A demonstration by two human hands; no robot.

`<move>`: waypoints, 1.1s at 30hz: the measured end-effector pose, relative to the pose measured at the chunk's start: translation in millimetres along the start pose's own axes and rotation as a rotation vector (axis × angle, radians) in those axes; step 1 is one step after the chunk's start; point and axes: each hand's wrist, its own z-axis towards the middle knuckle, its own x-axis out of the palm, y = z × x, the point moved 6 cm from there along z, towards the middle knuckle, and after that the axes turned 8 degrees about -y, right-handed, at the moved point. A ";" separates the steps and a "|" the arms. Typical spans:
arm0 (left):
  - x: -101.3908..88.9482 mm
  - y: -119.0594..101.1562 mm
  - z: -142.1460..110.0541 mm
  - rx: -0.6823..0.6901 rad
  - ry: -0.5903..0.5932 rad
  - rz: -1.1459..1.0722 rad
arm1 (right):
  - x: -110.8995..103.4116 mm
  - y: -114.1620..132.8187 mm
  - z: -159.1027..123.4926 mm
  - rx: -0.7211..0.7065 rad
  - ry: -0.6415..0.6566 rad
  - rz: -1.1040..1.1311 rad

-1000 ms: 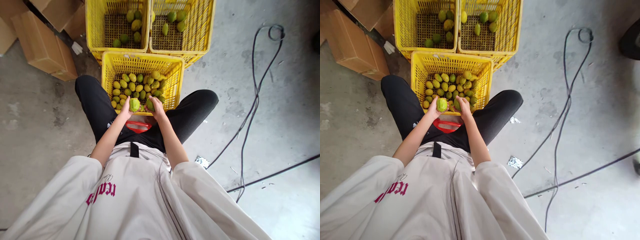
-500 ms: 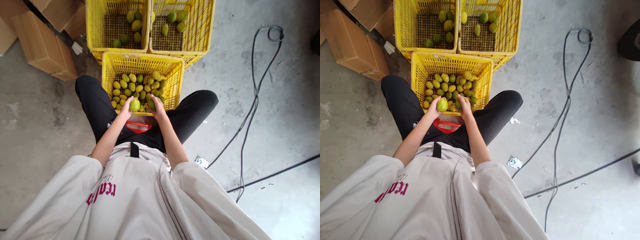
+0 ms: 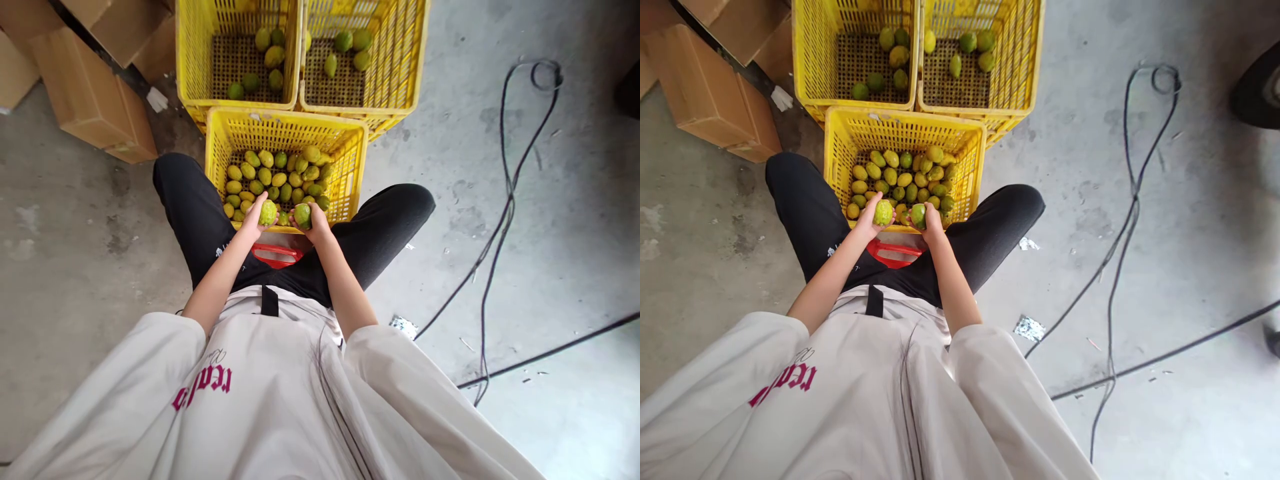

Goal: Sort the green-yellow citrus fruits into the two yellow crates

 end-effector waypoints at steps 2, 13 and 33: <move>-0.1 -0.8 -2.7 0.036 -0.024 0.046 | -2.5 0.0 1.7 0.011 -0.026 0.043; -2.0 -0.6 -1.9 0.025 -0.081 -0.029 | 8.5 9.5 -10.8 -0.111 0.104 0.100; 10.2 -2.2 -10.3 -0.033 0.100 -0.087 | 5.3 9.6 -4.7 -0.154 0.033 0.111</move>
